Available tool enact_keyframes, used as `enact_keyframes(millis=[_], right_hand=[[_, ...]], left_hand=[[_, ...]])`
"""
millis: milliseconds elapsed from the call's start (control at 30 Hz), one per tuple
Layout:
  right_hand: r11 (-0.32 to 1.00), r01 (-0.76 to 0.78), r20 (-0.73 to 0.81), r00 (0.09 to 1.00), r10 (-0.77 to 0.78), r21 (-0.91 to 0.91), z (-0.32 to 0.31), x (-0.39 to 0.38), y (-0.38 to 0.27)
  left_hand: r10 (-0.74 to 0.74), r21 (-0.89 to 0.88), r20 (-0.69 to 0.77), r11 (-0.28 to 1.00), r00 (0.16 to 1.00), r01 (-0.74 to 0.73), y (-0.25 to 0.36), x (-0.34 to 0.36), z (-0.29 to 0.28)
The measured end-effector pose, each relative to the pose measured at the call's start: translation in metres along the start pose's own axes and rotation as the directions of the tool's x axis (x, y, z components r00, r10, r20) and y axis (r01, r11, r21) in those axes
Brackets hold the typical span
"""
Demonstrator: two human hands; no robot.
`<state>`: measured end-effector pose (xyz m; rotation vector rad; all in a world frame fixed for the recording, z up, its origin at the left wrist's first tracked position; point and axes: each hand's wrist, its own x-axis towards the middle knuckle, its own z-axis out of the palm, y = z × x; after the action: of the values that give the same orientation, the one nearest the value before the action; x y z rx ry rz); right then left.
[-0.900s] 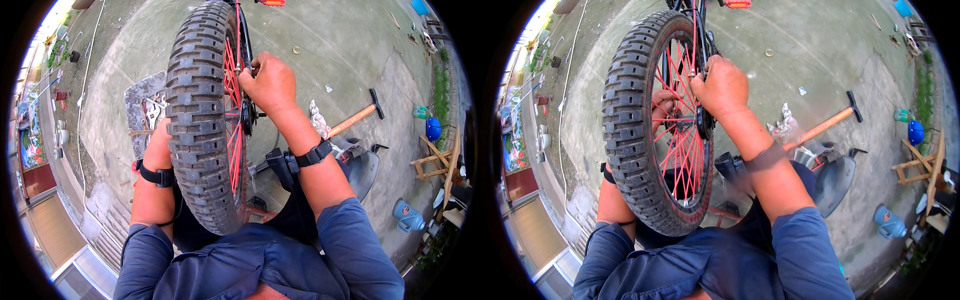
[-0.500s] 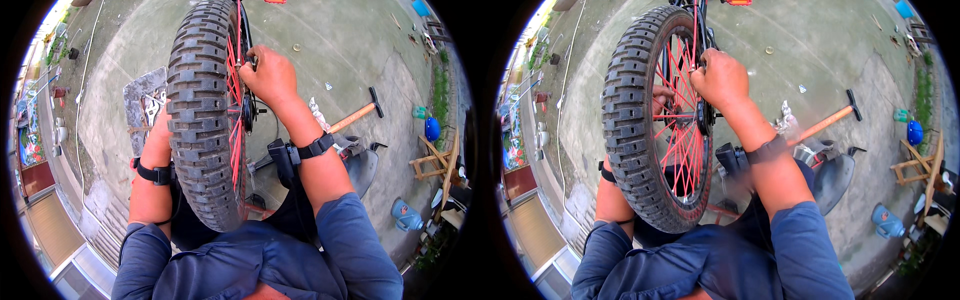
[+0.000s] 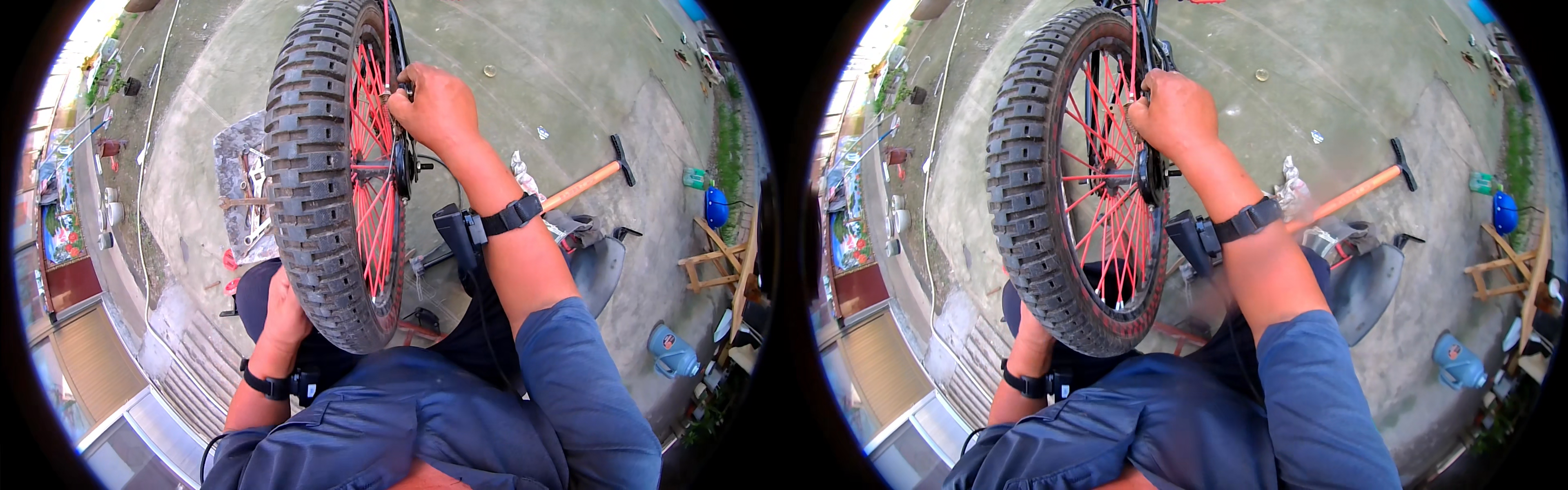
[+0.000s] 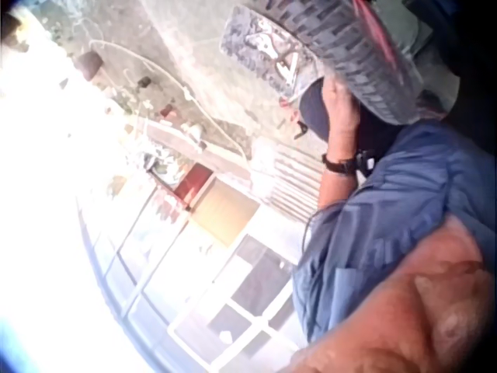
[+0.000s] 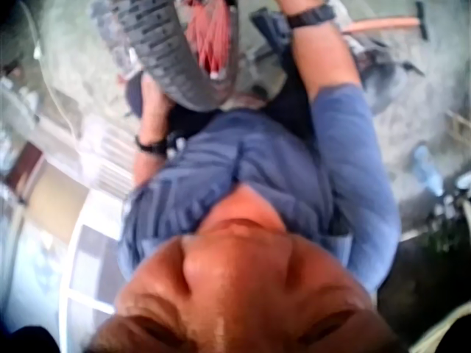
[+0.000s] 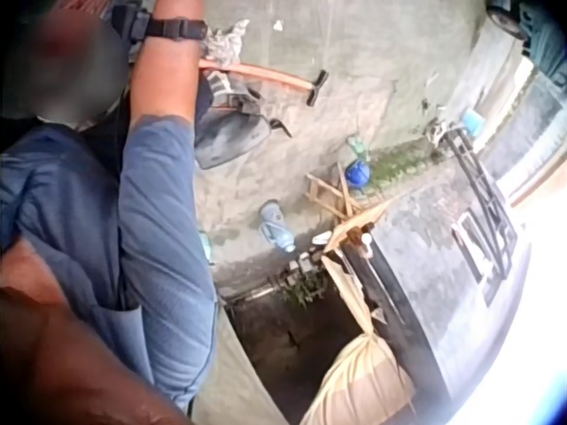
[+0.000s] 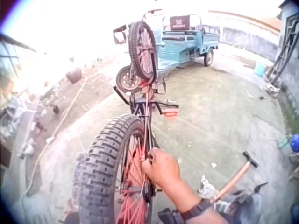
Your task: The person installs a washer and a nut onto the rear axle of a bicycle by hand while sitting on the ground. They pick up and handle small parts before threading them onto the axle.
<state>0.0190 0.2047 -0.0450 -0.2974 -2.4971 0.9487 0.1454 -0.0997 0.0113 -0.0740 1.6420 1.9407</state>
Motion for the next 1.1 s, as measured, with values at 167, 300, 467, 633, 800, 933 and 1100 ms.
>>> enact_keyframes(millis=[167, 300, 467, 633, 800, 933, 1100], right_hand=[[1.0, -0.006, 0.02, 1.0, 0.006, -0.01, 0.003, 0.0, 0.004], [1.0, -0.005, 0.012, 1.0, 0.005, -0.006, 0.001, 0.0, 0.001], [0.999, -0.027, 0.014, 1.0, 0.027, -0.026, 0.003, 0.001, 0.0], [0.998, -0.046, 0.014, 0.999, 0.047, -0.035, 0.002, 0.0, 0.0], [0.997, -0.047, 0.024, 0.999, 0.048, -0.055, 0.004, 0.003, -0.001], [0.997, -0.038, 0.034, 0.999, 0.041, -0.07, 0.005, 0.004, 0.001], [0.998, -0.011, 0.012, 1.0, 0.012, -0.054, 0.005, 0.005, 0.0]], left_hand=[[0.104, 0.624, 0.162, 0.76, 0.981, -0.184, 0.008, -0.037, 0.027], [0.282, 0.682, 0.297, 0.606, 0.912, -0.41, -0.001, -0.034, 0.045], [0.355, 0.702, 0.288, 0.554, 0.89, -0.448, 0.0, -0.029, 0.039], [0.328, 0.532, 0.262, 0.736, 0.908, -0.419, 0.019, -0.017, 0.045], [0.377, 0.509, 0.279, 0.722, 0.883, -0.469, 0.027, -0.01, 0.056], [0.247, 0.515, 0.279, 0.777, 0.928, -0.362, 0.046, -0.006, 0.051], [0.187, 0.462, 0.28, 0.834, 0.942, -0.303, 0.049, -0.004, 0.049]])
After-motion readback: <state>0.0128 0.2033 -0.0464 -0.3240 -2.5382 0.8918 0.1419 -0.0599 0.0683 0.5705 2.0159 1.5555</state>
